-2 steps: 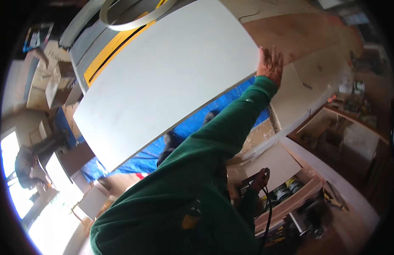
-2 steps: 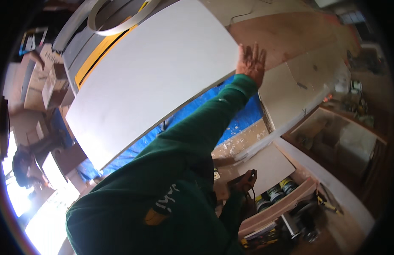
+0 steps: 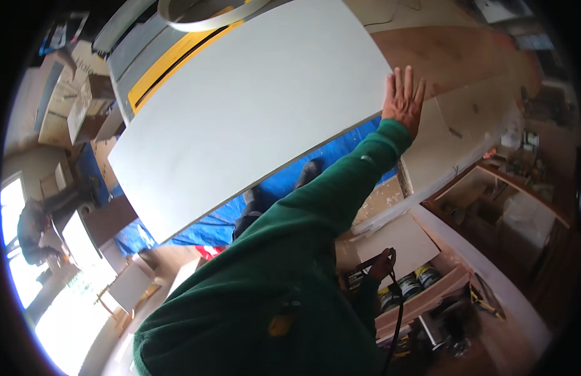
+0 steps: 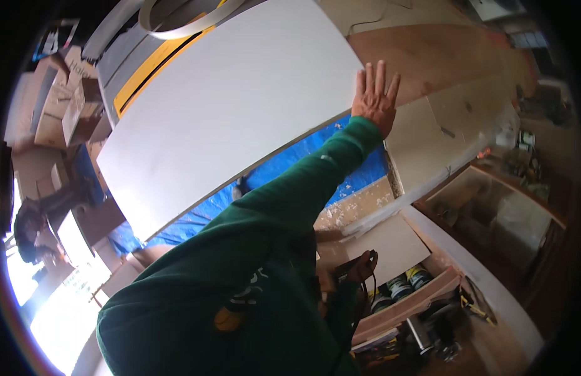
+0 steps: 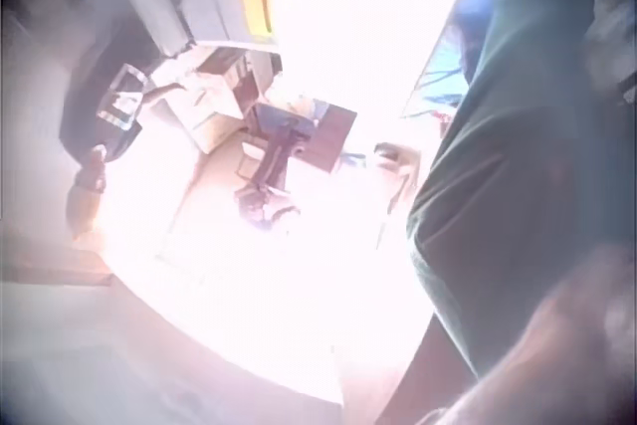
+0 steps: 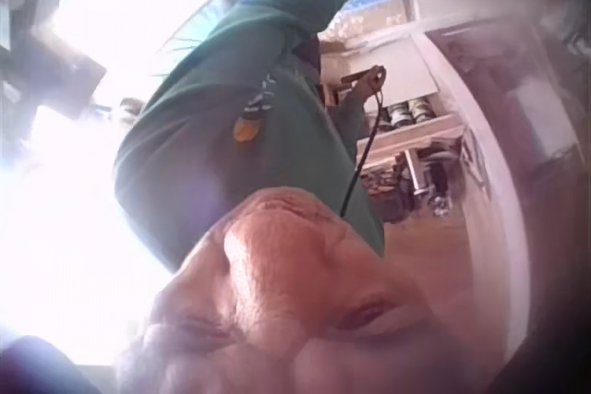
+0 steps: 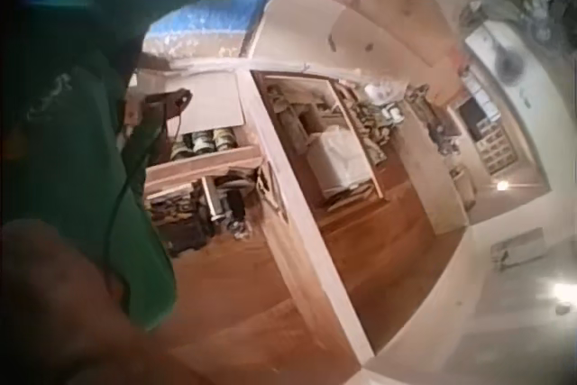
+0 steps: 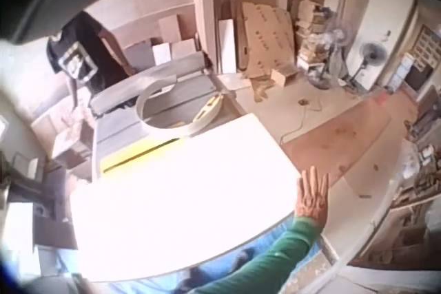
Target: The person sands the edges of a white board using a sanding block, wipes the dust away by hand, and then applies a liquid from a bottle to the edge of a different piece of wood.
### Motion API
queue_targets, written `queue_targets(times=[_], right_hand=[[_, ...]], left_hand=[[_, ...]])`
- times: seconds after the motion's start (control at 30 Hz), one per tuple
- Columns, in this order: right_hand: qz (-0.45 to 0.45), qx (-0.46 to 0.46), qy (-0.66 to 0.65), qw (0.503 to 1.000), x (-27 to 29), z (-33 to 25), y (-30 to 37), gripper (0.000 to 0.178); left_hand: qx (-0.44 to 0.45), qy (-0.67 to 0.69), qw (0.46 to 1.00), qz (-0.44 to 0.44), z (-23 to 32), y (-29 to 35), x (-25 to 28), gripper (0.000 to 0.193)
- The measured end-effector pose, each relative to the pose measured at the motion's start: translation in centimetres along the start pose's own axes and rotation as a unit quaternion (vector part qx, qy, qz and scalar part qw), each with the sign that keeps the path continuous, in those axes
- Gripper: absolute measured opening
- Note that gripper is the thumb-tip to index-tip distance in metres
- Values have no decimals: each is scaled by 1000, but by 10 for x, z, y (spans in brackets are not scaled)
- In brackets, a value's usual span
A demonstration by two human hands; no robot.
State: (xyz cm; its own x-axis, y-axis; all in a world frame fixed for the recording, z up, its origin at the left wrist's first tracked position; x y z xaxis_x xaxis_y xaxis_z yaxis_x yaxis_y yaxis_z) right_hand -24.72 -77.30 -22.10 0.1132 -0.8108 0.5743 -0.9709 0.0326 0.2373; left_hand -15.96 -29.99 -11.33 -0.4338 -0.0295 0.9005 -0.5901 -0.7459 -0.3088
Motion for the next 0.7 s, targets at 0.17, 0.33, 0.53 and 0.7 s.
queue_targets(times=[0.17, 0.33, 0.53, 0.7], right_hand=[[-74, 3, 61, 995, -15, 26, -33, 47], [-93, 112, 24, 989, -59, -2, -70, 47], [-59, 144, -24, 988, -90, -91, -30, 44], [-61, 73, -172, 981, -79, -84, -13, 47]], left_hand=[[-26, -117, 992, -43, -72, 98, 52, 63], [14, -119, 982, -147, -183, 211, 136, 70], [135, -111, 971, -165, -296, 367, 213, 78], [319, -108, 941, -18, -396, 495, 284, 62]])
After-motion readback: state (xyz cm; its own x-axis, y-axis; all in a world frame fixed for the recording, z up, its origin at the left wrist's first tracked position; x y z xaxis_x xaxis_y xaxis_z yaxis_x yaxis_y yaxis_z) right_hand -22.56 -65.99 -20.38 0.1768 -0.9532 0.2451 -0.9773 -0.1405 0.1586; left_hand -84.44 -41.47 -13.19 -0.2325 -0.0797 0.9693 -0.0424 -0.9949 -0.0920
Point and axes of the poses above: each hand's wrist, its own y-axis away from the middle knuckle, its own x-axis out of the back of the hand, z = x × y, the point moved 7 cm from there along -y, towards the middle knuckle, and after that the axes turned 10 degrees about -y, right-handed, at the moved point
